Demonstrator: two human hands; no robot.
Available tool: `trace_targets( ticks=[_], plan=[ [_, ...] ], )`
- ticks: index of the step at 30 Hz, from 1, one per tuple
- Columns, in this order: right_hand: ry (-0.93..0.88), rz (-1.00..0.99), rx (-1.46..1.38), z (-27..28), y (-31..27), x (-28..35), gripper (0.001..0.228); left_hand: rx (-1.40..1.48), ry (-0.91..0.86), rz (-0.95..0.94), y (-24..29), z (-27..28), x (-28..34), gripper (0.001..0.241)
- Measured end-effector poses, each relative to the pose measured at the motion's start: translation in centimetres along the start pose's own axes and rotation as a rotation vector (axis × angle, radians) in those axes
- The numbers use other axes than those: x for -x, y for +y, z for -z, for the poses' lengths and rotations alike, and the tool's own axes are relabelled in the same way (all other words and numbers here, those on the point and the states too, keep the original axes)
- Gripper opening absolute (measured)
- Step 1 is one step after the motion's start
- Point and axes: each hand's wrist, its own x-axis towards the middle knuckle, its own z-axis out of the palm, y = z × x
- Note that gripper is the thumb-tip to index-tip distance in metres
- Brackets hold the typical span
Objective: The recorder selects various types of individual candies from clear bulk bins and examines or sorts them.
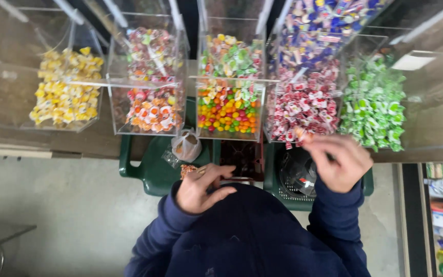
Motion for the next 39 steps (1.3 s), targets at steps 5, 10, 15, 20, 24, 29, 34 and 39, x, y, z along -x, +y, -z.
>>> trace_targets(
  ticks=[5,10,15,20,24,29,34,39],
  plan=[
    [-0.310,0.389,-0.385,-5.7,-4.1,2.8,0.023,0.142,0.068,-0.103,0.7,-0.5,0.0,0.061],
    [-0.346,0.432,-0.454,-8.7,-5.2,4.7,0.027,0.183,0.107,0.006,-0.5,3.7,1.8,0.026],
    [-0.308,0.335,-0.376,-8.9,-5.0,5.4,0.030,-0.620,0.598,-0.024,-4.7,13.5,1.8,0.018],
    [-0.271,0.298,-0.365,-8.2,-4.4,5.2,0.031,-0.974,0.445,-0.174,-3.9,14.4,-1.1,0.033],
    [-0.201,0.244,-0.423,-7.0,-3.4,5.6,0.029,-0.902,0.295,-0.416,-1.0,11.3,-3.8,0.033],
    [-0.163,0.240,-0.428,-5.8,-3.3,6.0,0.023,-1.116,0.005,-0.496,-6.5,3.3,-10.6,0.015],
    [-0.156,0.264,-0.436,-4.9,-2.8,6.6,0.021,-1.440,-0.100,-0.382,-14.9,-2.4,-15.0,0.018],
    [-0.150,0.206,-0.400,-4.1,-2.4,7.0,0.022,-1.327,0.018,-0.185,-16.3,-3.9,-15.9,0.027]
  ],
)
